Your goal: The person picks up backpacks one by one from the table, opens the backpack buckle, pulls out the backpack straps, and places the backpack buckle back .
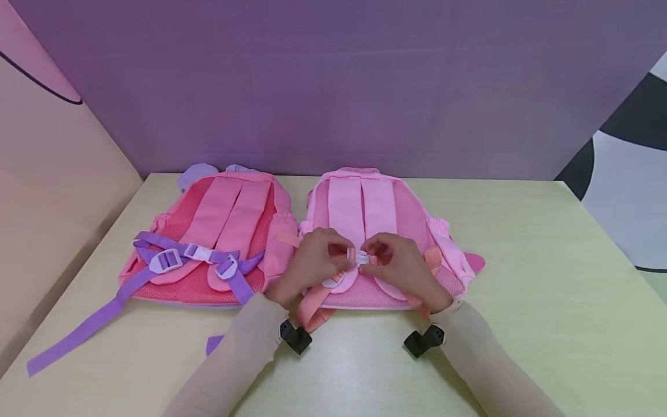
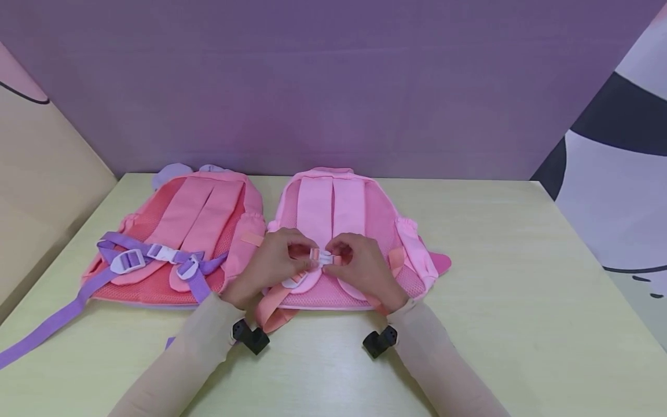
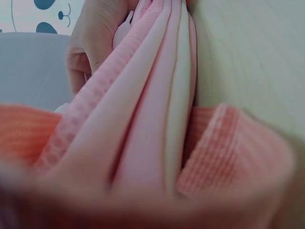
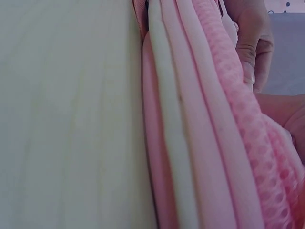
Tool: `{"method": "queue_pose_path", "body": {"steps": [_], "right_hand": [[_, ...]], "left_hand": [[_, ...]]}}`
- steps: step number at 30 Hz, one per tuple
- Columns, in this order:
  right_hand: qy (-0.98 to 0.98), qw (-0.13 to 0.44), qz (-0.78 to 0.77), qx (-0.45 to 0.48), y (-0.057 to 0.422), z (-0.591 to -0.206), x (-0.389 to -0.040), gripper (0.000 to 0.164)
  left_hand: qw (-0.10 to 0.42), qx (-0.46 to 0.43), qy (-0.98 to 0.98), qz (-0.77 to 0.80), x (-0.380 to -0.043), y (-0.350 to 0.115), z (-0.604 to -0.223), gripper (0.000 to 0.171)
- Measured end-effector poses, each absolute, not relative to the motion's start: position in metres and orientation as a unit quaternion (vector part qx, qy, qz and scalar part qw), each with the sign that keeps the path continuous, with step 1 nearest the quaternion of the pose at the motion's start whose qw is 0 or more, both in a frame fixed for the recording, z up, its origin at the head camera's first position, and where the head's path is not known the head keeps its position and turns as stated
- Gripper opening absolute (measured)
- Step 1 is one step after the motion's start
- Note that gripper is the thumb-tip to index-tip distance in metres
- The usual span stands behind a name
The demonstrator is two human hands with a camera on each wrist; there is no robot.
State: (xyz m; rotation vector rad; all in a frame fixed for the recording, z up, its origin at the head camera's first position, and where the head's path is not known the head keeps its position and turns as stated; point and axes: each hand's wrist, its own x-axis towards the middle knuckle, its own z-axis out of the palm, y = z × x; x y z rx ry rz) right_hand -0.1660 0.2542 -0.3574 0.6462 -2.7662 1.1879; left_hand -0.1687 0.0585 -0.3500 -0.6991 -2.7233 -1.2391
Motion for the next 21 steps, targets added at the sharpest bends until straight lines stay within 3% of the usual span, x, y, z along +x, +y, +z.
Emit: {"method": "queue_pose_path", "body": {"steps": [10,21], "right_hand": [[-0.897,0.039,0.357,0.257,0.252,-0.353,-0.168,0.025],[-0.914,0.019,0.288,0.284,0.24,-0.334,-0.171,0.028]], "left_hand": [[0.039,-0.228,-0.9,-0.368,-0.17,0.059,-0.349,0.027],[0.015,-0.207,-0.867,-0.453,-0.17,0.057,-0.345,0.021]]}}
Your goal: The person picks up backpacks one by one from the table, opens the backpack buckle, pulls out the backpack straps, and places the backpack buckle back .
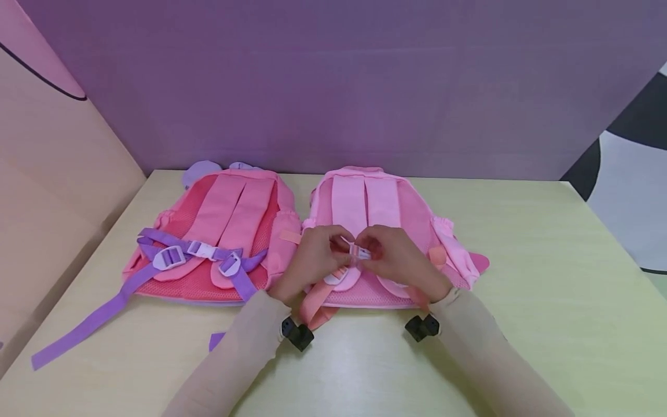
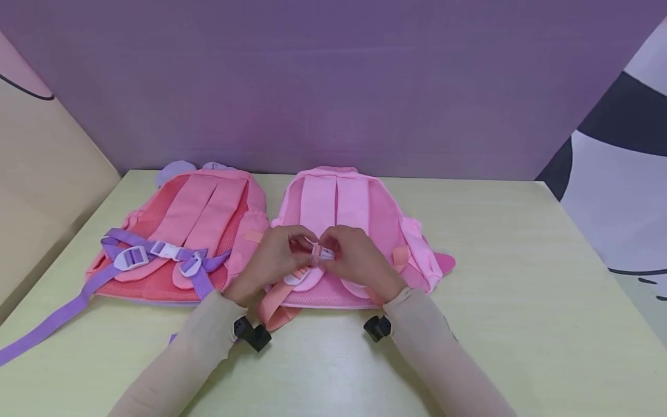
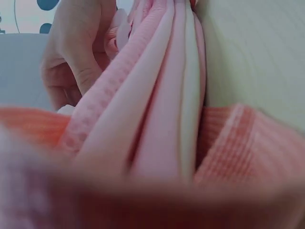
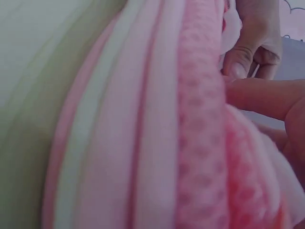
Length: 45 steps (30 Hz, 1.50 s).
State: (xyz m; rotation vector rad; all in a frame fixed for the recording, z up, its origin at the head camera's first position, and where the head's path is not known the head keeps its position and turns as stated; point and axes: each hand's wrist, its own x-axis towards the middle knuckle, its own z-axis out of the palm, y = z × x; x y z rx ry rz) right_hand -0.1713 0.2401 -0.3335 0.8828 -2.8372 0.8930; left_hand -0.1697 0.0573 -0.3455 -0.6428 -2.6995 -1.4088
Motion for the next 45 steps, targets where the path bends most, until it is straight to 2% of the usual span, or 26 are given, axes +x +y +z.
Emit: {"method": "queue_pose_path", "body": {"steps": [6,14,25,38,45], "right_hand": [[-0.911,0.0,0.32,0.26,0.24,-0.335,-0.173,0.027],[-0.899,0.018,0.353,0.258,0.24,-0.343,-0.173,0.026],[-0.885,0.028,0.383,0.264,0.243,-0.352,-0.171,0.025],[-0.867,0.046,0.408,0.281,0.243,-0.358,-0.173,0.025],[-0.865,0.041,0.414,0.28,0.244,-0.357,-0.171,0.027]], "left_hand": [[-0.032,-0.207,-0.864,-0.457,-0.172,0.054,-0.343,0.021],[-0.057,-0.226,-0.87,-0.435,-0.173,0.049,-0.34,0.024],[-0.034,-0.218,-0.894,-0.39,-0.173,0.051,-0.34,0.022],[-0.059,-0.205,-0.892,-0.399,-0.173,0.05,-0.341,0.016],[-0.059,-0.203,-0.906,-0.366,-0.172,0.051,-0.336,0.021]]}}
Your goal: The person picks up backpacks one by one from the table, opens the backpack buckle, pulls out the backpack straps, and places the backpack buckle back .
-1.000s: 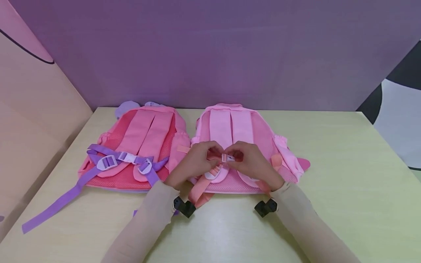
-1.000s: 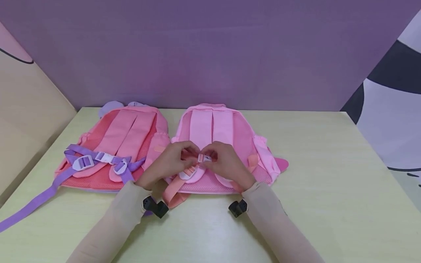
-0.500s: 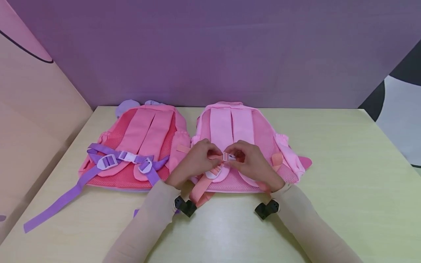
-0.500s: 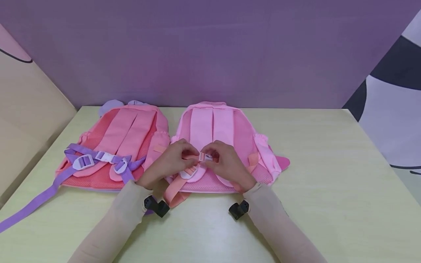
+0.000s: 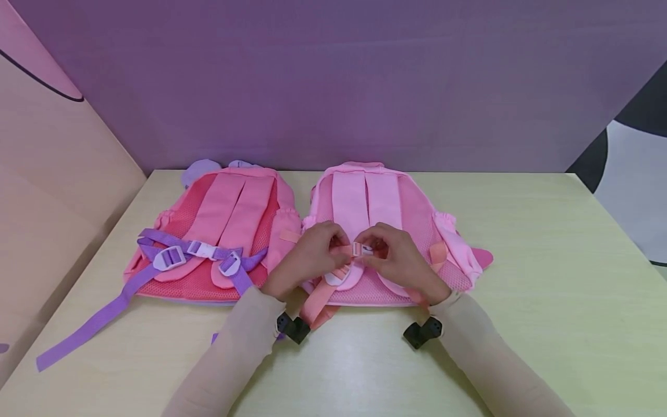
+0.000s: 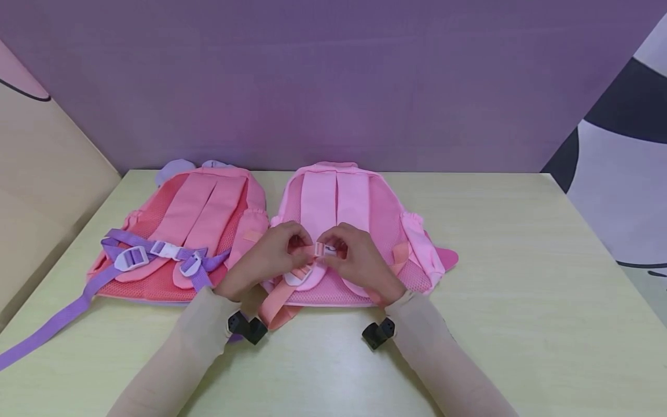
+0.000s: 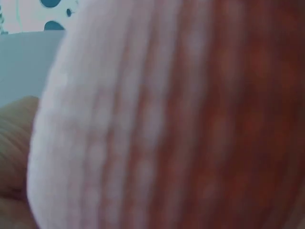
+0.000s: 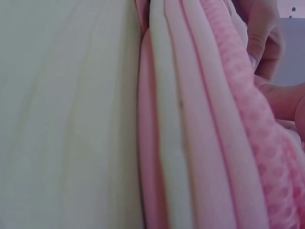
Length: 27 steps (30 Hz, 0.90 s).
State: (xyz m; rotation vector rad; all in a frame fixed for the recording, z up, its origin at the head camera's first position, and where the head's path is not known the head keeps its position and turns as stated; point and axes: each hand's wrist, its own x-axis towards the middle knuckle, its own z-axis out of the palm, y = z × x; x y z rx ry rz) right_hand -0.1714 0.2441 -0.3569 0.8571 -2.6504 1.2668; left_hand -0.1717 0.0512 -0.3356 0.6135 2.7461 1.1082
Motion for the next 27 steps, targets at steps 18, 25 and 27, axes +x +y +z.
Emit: {"method": "queue_pose_path", "body": {"steps": [18,25,27], "right_hand": [[-0.861,0.039,0.433,0.265,0.2459,-0.358,-0.1718,0.026],[-0.857,0.038,0.443,0.261,0.246,-0.3589,-0.1721,0.025],[-0.854,0.033,0.449,0.26,0.2452,-0.3587,-0.1716,0.025]], "left_hand": [[-0.005,0.267,0.925,0.27,-0.1671,0.0525,-0.3288,0.017],[0.013,0.28,0.921,0.27,-0.1688,0.0497,-0.3272,0.022],[0.013,0.286,0.923,0.257,-0.1688,0.0483,-0.3259,0.023]]}}
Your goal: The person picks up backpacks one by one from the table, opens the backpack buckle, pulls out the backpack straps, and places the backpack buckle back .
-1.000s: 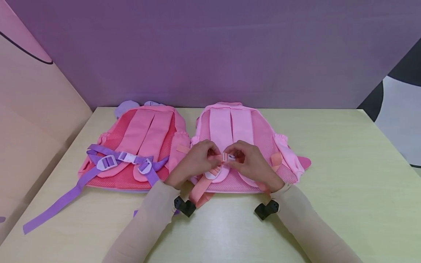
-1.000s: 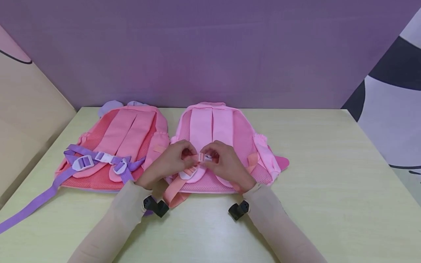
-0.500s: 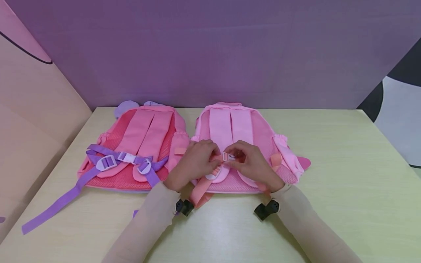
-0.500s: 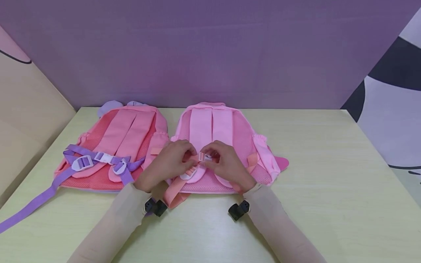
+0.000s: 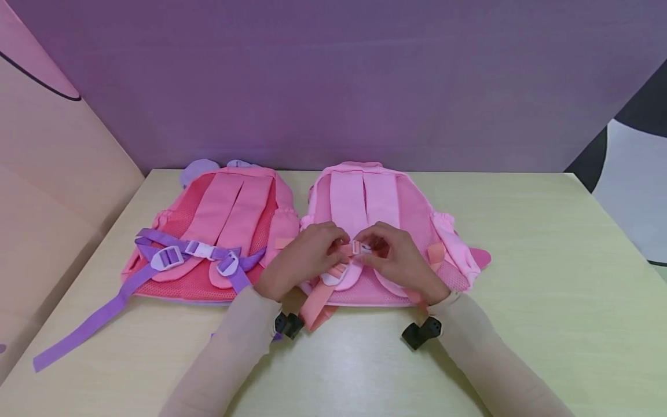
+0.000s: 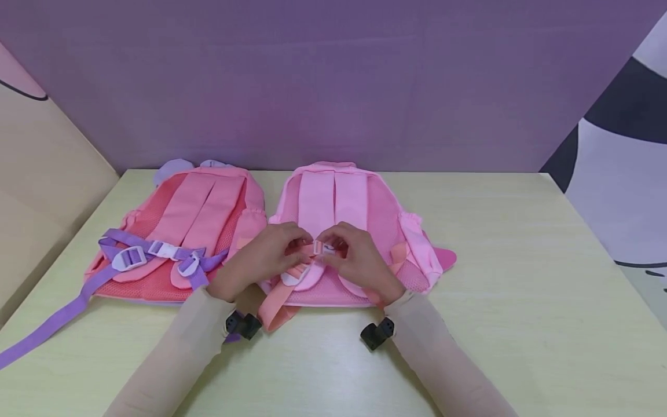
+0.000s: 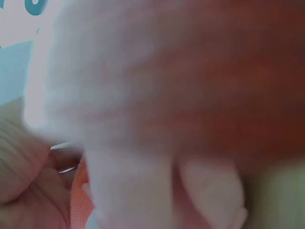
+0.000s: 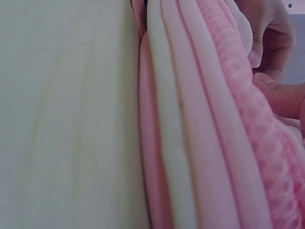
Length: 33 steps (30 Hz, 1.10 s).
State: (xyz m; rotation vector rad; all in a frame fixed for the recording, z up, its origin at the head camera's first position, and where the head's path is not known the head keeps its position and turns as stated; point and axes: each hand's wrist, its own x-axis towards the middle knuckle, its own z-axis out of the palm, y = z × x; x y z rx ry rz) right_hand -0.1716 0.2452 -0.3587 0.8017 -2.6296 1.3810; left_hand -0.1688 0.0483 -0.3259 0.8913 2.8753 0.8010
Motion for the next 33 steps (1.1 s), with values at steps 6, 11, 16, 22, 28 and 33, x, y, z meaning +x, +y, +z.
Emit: {"method": "queue_pose_path", "body": {"steps": [6,11,16,22,28,33], "right_hand": [[-0.858,0.028,0.446,0.252,0.244,-0.356,-0.171,0.024],[-0.862,0.029,0.442,0.248,0.245,-0.356,-0.171,0.025],[-0.86,0.027,0.444,0.25,0.245,-0.357,-0.171,0.025],[-0.859,0.025,0.447,0.249,0.245,-0.357,-0.171,0.025],[-0.858,0.024,0.449,0.247,0.244,-0.356,-0.171,0.025],[-0.858,0.025,0.45,0.246,0.244,-0.356,-0.17,0.024]], "left_hand": [[-0.001,0.301,0.922,0.242,-0.169,0.047,-0.324,0.022],[-0.013,0.311,0.915,0.256,-0.17,0.047,-0.327,0.023],[-0.027,0.328,0.903,0.277,-0.174,0.047,-0.334,0.02],[-0.022,0.324,0.901,0.287,-0.175,0.048,-0.337,0.019],[-0.011,0.313,0.907,0.282,-0.173,0.047,-0.334,0.02],[-0.012,0.303,0.916,0.263,-0.172,0.046,-0.333,0.021]]}}
